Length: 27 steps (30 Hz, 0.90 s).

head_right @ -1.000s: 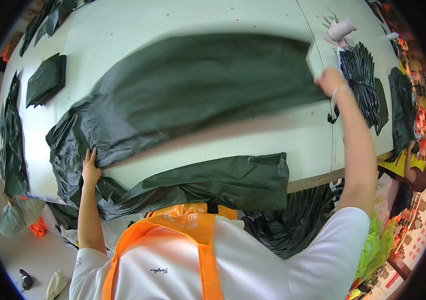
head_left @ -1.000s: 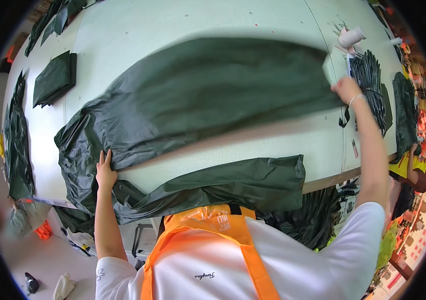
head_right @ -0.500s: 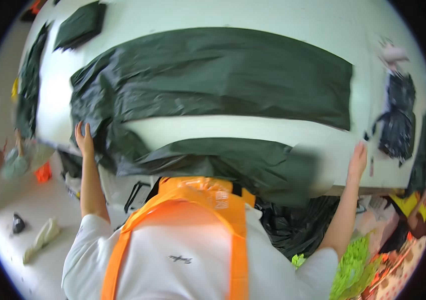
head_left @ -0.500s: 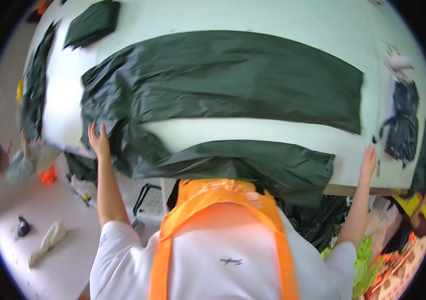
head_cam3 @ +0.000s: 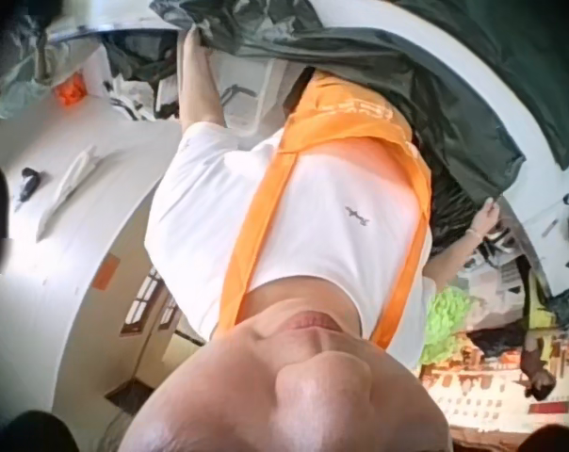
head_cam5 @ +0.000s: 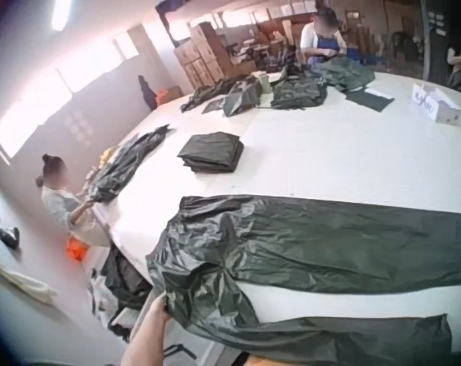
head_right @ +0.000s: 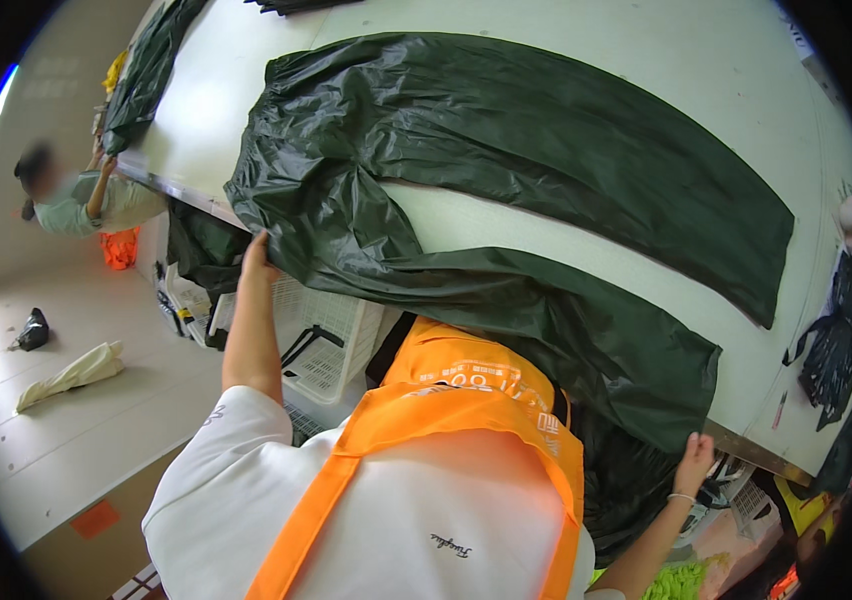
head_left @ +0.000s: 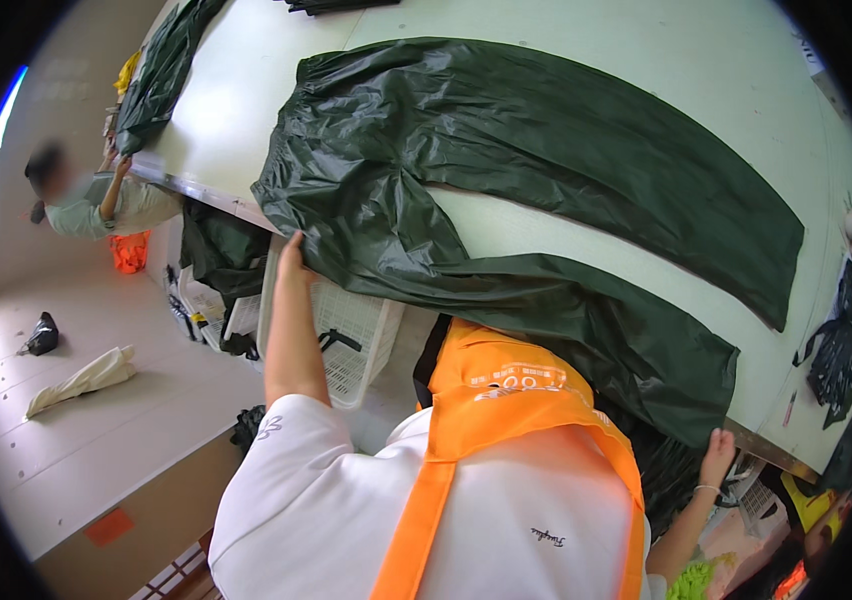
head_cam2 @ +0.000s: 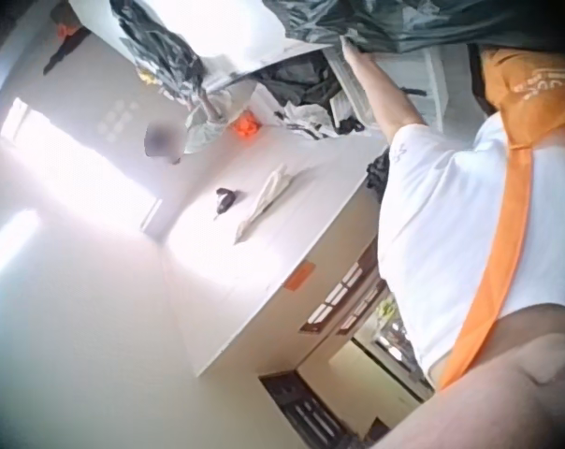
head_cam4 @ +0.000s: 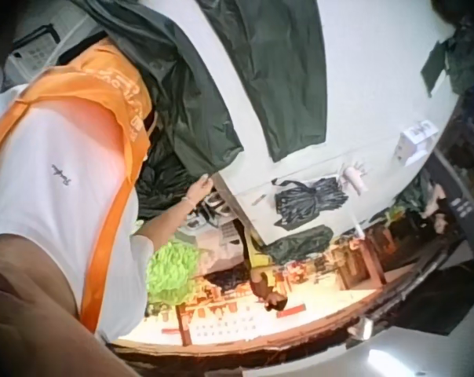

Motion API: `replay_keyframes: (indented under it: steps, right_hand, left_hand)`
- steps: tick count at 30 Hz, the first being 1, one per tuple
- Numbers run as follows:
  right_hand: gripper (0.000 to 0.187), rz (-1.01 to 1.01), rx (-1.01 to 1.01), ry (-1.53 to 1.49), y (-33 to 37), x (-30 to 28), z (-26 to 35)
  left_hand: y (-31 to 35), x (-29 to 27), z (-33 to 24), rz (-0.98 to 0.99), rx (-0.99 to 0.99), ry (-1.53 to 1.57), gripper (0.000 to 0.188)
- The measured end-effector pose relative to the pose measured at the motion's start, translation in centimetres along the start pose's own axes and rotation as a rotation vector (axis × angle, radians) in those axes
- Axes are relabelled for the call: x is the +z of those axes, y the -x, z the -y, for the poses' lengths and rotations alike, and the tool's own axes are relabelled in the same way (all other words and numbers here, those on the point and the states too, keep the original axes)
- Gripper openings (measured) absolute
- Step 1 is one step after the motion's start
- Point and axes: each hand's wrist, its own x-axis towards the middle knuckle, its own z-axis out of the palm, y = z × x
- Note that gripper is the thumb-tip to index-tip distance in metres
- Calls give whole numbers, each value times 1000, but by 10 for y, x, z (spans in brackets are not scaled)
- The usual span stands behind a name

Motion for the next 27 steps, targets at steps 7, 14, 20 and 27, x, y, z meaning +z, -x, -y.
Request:
replay_keyframes:
  steps: [7,14,20,27]
  right_hand:
    - [21,-346,-50,-611,-48,-102,102]
    - [40,-540,-73,-7,-104,-64,-6]
    - [26,-693,-246,-967,-113,-135,87]
    - [20,-382,491,-677,-101,-89,-32]
  left_hand:
    - [-6,-35,-42,127,323,368,31]
    - [-63,-40,19,35,122,304,25]
    - [-6,11,4,213,215,333,38]
    - [-35,-13,27,105,-19,175,43]
